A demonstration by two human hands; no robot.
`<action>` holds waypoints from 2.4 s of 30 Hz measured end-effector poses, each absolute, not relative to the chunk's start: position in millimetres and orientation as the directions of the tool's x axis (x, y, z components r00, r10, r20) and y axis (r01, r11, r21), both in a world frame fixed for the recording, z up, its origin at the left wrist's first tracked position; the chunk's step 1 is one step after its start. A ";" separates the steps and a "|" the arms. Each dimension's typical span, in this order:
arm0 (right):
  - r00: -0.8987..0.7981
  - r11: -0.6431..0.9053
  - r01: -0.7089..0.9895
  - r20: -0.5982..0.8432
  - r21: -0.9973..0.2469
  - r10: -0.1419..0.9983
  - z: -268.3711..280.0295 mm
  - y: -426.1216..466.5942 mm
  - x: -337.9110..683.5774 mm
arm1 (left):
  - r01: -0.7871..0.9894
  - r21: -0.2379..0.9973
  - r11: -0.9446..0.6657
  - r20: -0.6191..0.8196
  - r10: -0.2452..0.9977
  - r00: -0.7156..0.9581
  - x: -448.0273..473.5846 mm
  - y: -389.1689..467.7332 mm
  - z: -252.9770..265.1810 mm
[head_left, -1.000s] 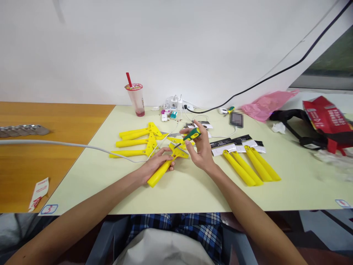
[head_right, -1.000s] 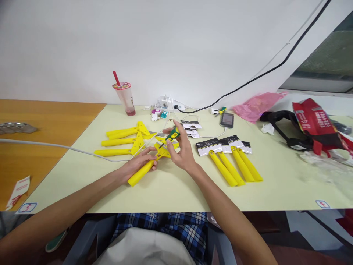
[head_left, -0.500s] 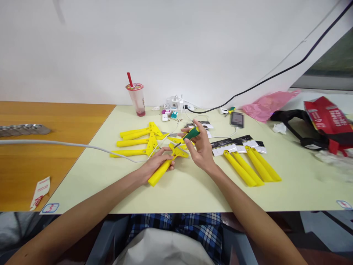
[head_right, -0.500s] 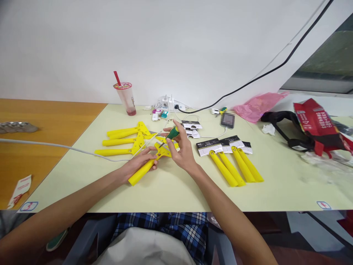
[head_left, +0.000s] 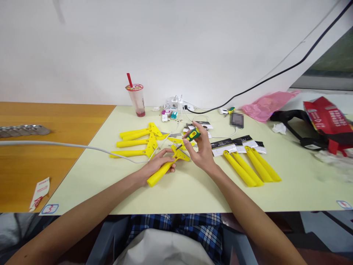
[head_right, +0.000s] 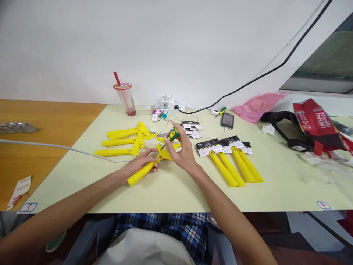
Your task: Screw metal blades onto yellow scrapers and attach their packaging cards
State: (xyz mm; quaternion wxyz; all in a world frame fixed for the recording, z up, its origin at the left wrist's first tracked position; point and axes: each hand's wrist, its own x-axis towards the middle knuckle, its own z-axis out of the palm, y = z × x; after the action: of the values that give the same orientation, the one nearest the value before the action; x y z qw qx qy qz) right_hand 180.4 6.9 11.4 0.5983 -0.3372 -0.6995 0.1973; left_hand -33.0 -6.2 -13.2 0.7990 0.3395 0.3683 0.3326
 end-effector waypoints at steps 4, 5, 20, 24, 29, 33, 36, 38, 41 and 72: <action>-0.163 0.672 0.116 0.653 -0.731 0.739 14.0 5.3 179.9 | -0.356 0.754 0.551 -0.376 0.808 0.454 -30.6 -6.6 -8.7; -0.163 0.673 0.103 0.655 -0.733 0.738 13.4 5.7 179.9 | -0.369 0.749 0.550 -0.377 0.812 0.446 -30.3 -7.1 -6.8; 0.003 0.691 0.266 0.717 -0.672 0.697 2.9 15.9 181.8 | -0.289 0.775 0.562 -0.377 0.779 0.502 -33.3 -10.3 -1.6; 0.017 0.696 0.273 0.727 -0.664 0.687 3.8 14.5 181.6 | -0.269 0.778 0.568 -0.387 0.771 0.506 -33.0 -9.5 -1.4; 0.021 0.686 0.258 0.714 -0.681 0.700 5.9 12.7 180.4 | -0.308 0.782 0.542 -0.363 0.798 0.482 -29.9 -4.8 -11.0; 0.032 0.728 0.217 0.751 -0.650 0.660 23.9 15.2 178.4 | -0.350 0.815 0.462 -0.287 0.847 0.448 -26.7 0.8 -3.0; 0.020 0.810 0.230 0.835 -0.539 0.550 55.1 22.4 178.3 | -0.396 0.837 0.377 -0.185 0.877 0.443 -20.5 7.2 24.0; 0.003 0.862 0.277 0.897 -0.425 0.441 81.5 30.4 179.0 | -0.425 0.857 0.292 -0.097 0.901 0.423 -11.9 14.5 49.3; -0.051 0.900 0.323 0.944 -0.293 0.326 119.2 46.5 181.0 | -0.462 0.872 0.163 0.013 0.935 0.355 7.9 31.3 88.2; 0.200 0.709 0.318 0.775 -0.630 0.600 174.3 97.6 266.6 | -0.499 0.866 -0.024 0.197 0.935 0.296 32.1 138.2 136.2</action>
State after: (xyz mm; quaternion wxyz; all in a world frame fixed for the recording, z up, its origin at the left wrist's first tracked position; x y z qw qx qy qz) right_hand 266.6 97.6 174.3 0.6818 -0.3673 -0.6241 0.1034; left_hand 32.1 138.2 136.2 0.6580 0.4640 0.2348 0.5447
